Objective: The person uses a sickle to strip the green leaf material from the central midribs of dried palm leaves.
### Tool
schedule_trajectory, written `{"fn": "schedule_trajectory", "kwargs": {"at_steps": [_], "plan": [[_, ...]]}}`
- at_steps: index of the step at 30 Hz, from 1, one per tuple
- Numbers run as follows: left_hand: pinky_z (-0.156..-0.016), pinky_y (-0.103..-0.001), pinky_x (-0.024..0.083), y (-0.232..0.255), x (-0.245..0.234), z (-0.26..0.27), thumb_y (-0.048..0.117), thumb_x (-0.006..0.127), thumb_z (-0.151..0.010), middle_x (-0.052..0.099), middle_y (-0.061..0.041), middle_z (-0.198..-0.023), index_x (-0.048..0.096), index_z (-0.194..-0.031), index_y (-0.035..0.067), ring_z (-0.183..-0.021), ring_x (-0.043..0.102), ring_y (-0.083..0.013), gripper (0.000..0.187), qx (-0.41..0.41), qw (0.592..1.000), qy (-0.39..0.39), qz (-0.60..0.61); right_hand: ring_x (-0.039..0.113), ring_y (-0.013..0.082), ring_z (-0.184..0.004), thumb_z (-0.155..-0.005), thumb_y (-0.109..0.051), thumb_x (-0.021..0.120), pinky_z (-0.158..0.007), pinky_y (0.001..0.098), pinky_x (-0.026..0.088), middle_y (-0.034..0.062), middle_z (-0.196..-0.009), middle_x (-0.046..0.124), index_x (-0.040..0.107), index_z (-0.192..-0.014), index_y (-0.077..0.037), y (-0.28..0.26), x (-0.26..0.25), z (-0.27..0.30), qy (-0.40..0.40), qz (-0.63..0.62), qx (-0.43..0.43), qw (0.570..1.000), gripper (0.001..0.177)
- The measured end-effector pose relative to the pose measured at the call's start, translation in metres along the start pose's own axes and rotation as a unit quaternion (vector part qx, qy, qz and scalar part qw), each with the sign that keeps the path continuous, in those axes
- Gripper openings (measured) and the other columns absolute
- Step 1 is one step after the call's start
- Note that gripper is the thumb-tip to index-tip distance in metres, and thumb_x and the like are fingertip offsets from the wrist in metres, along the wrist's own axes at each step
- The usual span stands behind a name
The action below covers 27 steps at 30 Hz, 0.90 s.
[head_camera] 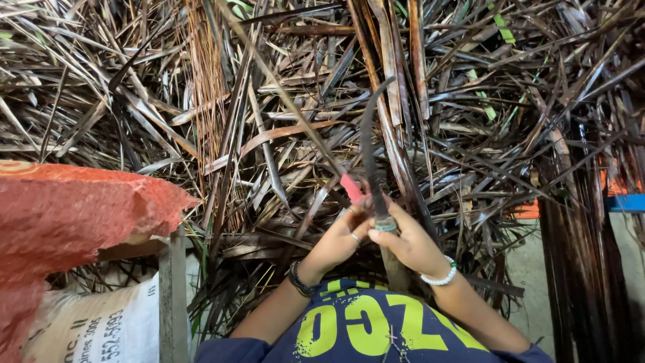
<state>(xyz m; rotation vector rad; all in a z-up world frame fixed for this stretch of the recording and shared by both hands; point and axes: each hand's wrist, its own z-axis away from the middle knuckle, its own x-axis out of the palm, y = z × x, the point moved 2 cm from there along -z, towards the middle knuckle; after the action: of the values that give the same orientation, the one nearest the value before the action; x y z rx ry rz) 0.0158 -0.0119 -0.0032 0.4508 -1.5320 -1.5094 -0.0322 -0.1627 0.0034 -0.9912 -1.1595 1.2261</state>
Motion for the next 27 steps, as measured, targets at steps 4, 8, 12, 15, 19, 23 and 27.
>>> {"fn": "schedule_trajectory", "kwargs": {"at_steps": [4, 8, 12, 15, 19, 23, 27], "plan": [[-0.102, -0.05, 0.052, -0.028, -0.031, -0.008, 0.017, 0.056, -0.107, 0.063, -0.007, -0.123, 0.044, -0.144, 0.009, -0.113, 0.057, -0.015, 0.04, 0.024, 0.998, 0.054, -0.005, 0.046, 0.0438, -0.142, -0.094, -0.016, 0.058, -0.12, 0.0577, 0.027, 0.0294, -0.131, 0.065, 0.055, -0.131, 0.006, -0.085, 0.005, -0.013, -0.01, 0.0, -0.204, 0.979, 0.044], [-0.082, -0.073, 0.049, -0.013, -0.044, -0.003, 0.023, 0.037, -0.112, 0.062, -0.018, -0.105, 0.011, -0.159, 0.007, -0.097, 0.065, -0.0347, 0.055, 0.027, 0.995, 0.092, -0.016, 0.07, 0.038, -0.073, -0.099, -0.01, 0.052, -0.058, 0.0452, 0.06, 0.03, -0.11, 0.065, 0.032, -0.147, -0.009, -0.054, -0.071, -0.019, 0.18, -0.165, -0.079, 0.967, 0.052], [-0.084, -0.066, 0.058, -0.002, -0.046, 0.001, 0.016, 0.028, -0.113, 0.058, -0.016, -0.093, 0.013, -0.158, 0.006, -0.082, 0.065, -0.0272, 0.048, 0.107, 0.993, 0.037, -0.023, 0.068, 0.0243, -0.069, -0.106, 0.001, 0.045, -0.043, 0.0288, 0.053, 0.0232, -0.123, 0.064, 0.032, -0.153, -0.014, -0.07, -0.105, -0.045, 0.151, -0.012, -0.12, 0.981, 0.05], [-0.069, -0.05, 0.066, -0.001, -0.037, -0.001, 0.019, 0.029, -0.112, 0.054, -0.01, -0.087, 0.03, -0.141, 0.004, -0.071, 0.066, -0.0235, 0.033, 0.09, 0.996, 0.012, -0.025, 0.062, 0.0184, -0.063, -0.104, 0.008, 0.05, -0.038, 0.0213, 0.047, 0.0251, -0.125, 0.061, 0.037, -0.151, -0.004, -0.069, -0.122, -0.085, 0.175, 0.153, -0.121, 0.965, 0.051], [-0.05, -0.023, 0.062, 0.024, 0.001, 0.01, 0.036, 0.035, -0.109, 0.06, 0.0, -0.073, 0.03, -0.138, 0.002, -0.054, 0.065, -0.0127, 0.045, 0.016, 0.99, -0.027, -0.14, 0.057, 0.0148, -0.075, -0.101, -0.008, 0.065, -0.064, 0.0313, 0.05, 0.0073, -0.123, 0.063, 0.036, -0.158, -0.013, -0.058, -0.122, -0.133, 0.206, 0.367, -0.011, 0.907, 0.065], [-0.073, -0.029, 0.059, 0.006, 0.012, 0.025, 0.017, 0.049, -0.107, 0.053, -0.003, -0.093, 0.008, -0.158, 0.001, -0.077, 0.057, -0.0151, 0.068, -0.011, 0.978, -0.164, -0.125, 0.059, 0.0442, -0.082, -0.098, -0.016, 0.071, -0.066, 0.0468, 0.042, 0.0226, -0.117, 0.065, 0.017, -0.162, -0.015, 0.004, -0.162, -0.179, 0.173, 0.474, 0.016, 0.863, 0.084], [-0.096, -0.038, 0.054, -0.001, 0.002, 0.043, 0.03, 0.043, -0.106, 0.057, -0.007, -0.109, -0.006, -0.165, 0.006, -0.1, 0.061, -0.0198, 0.08, -0.122, 0.951, -0.24, -0.148, 0.034, 0.0211, -0.048, -0.103, -0.016, 0.068, -0.048, 0.0352, 0.021, 0.0086, -0.057, 0.041, 0.005, -0.169, -0.015, -0.029, -0.143, -0.165, 0.17, 0.466, 0.117, 0.86, 0.092]]}}
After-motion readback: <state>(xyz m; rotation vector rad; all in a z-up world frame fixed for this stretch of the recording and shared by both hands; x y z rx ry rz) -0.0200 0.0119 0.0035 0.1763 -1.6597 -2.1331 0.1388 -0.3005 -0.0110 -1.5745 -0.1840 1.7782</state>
